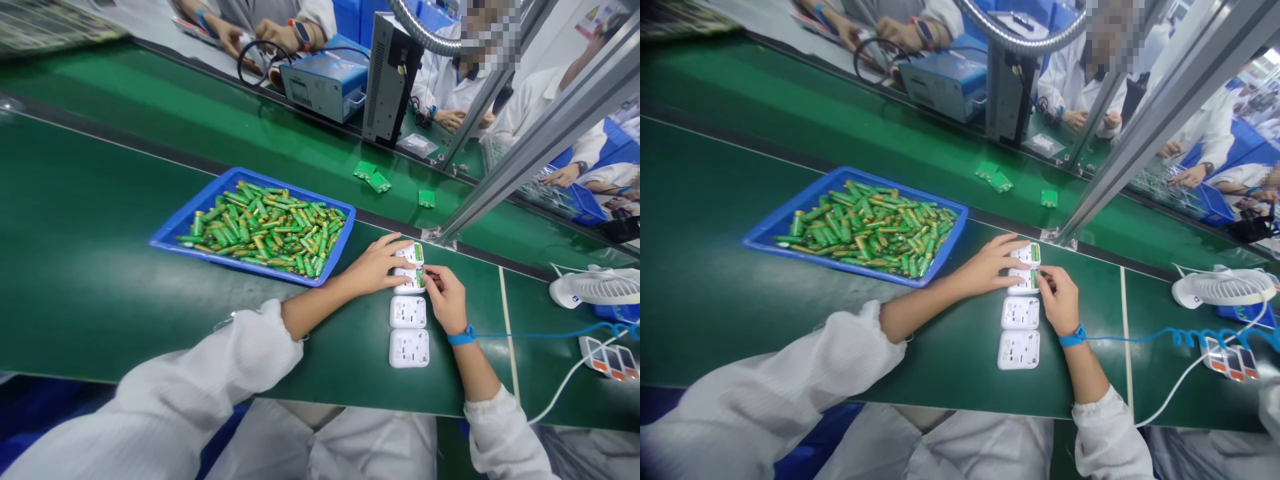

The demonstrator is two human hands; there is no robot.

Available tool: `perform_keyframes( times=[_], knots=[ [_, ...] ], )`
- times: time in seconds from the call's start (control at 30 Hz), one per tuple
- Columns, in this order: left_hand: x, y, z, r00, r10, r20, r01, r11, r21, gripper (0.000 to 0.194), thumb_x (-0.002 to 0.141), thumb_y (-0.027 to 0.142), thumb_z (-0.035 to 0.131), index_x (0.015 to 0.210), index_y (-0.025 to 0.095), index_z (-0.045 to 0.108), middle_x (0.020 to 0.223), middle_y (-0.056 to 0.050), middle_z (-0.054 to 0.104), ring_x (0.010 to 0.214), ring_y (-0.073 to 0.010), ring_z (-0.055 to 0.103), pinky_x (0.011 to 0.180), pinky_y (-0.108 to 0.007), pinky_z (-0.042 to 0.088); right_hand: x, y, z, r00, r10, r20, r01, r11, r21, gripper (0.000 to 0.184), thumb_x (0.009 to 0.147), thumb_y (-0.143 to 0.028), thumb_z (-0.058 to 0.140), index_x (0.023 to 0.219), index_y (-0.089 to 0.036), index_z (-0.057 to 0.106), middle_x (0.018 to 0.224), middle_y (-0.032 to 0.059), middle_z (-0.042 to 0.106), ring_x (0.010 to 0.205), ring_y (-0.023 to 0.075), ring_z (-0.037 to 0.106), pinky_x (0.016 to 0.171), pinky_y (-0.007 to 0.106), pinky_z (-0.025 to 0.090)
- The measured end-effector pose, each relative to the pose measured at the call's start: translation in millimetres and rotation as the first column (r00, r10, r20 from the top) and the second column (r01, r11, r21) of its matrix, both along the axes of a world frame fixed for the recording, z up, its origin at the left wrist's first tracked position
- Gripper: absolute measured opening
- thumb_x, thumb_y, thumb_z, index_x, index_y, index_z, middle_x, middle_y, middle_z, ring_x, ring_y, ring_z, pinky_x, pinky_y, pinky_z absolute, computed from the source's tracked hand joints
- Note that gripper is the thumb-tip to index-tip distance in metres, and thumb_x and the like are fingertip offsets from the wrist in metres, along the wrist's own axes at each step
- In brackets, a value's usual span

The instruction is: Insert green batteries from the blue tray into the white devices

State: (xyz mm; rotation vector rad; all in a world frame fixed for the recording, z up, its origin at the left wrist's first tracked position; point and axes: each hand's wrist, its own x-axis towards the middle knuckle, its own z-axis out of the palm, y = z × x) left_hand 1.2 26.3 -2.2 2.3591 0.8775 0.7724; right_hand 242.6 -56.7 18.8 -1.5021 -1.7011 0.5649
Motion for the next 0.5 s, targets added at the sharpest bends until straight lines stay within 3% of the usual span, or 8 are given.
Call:
perform_keyframes(
  times=[0.1, 0.23, 0.37, 0.5],
  knots=[
    [0, 0, 0.5, 1.000, 0.000, 0.006, 0.000, 1.000, -0.011, 0.032, 0.101, 0.046, 0.082, 0.128, 0.031, 0.087, 0.172, -0.009, 0.057, 0.167, -0.0399, 0.037, 0.135, -0.065, 0.037, 4, -4, 6.0, 0.987, 0.100, 0.125, -0.104, 0.994, 0.021, 0.031, 0.112, -0.034, 0.059, 0.132, -0.024, 0.081, 0.129, 0.0116, 0.082, 0.111, 0.0252, 0.079, 0.100, 0.042, 0.066],
    [-1, -1, 1.7, 1.000, 0.006, 0.007, -0.005, 1.000, -0.022, 0.031, 0.101, 0.046, 0.082, 0.127, 0.030, 0.088, 0.173, -0.008, 0.057, 0.168, -0.0411, 0.036, 0.134, -0.066, 0.038, 10, -14, 8.5, 0.945, 0.188, 0.269, -0.195, 0.981, 0.001, 0.040, 0.114, -0.031, 0.054, 0.146, -0.026, 0.078, 0.154, 0.0121, 0.074, 0.143, 0.0300, 0.070, 0.125, 0.053, 0.055],
    [0, -1, 2.3, 1.000, -0.003, 0.016, 0.003, 1.000, -0.028, 0.030, 0.101, 0.046, 0.082, 0.126, 0.030, 0.088, 0.173, -0.009, 0.056, 0.168, -0.0416, 0.036, 0.134, -0.068, 0.037, 13, -22, 5.7, 0.930, 0.195, 0.311, -0.189, 0.981, -0.048, 0.043, 0.114, -0.034, 0.056, 0.152, -0.027, 0.075, 0.163, 0.0127, 0.067, 0.148, 0.0327, 0.068, 0.126, 0.057, 0.054],
    [3, -1, 2.0, 1.000, -0.009, 0.024, 0.009, 1.000, -0.013, 0.030, 0.100, 0.044, 0.083, 0.126, 0.030, 0.088, 0.172, -0.009, 0.057, 0.168, -0.0408, 0.036, 0.134, -0.068, 0.037, 12, -24, 6.3, 0.966, 0.139, 0.216, -0.146, 0.989, 0.018, 0.037, 0.114, -0.037, 0.058, 0.142, -0.028, 0.081, 0.149, 0.0116, 0.077, 0.139, 0.0314, 0.073, 0.121, 0.055, 0.058]
  ],
)
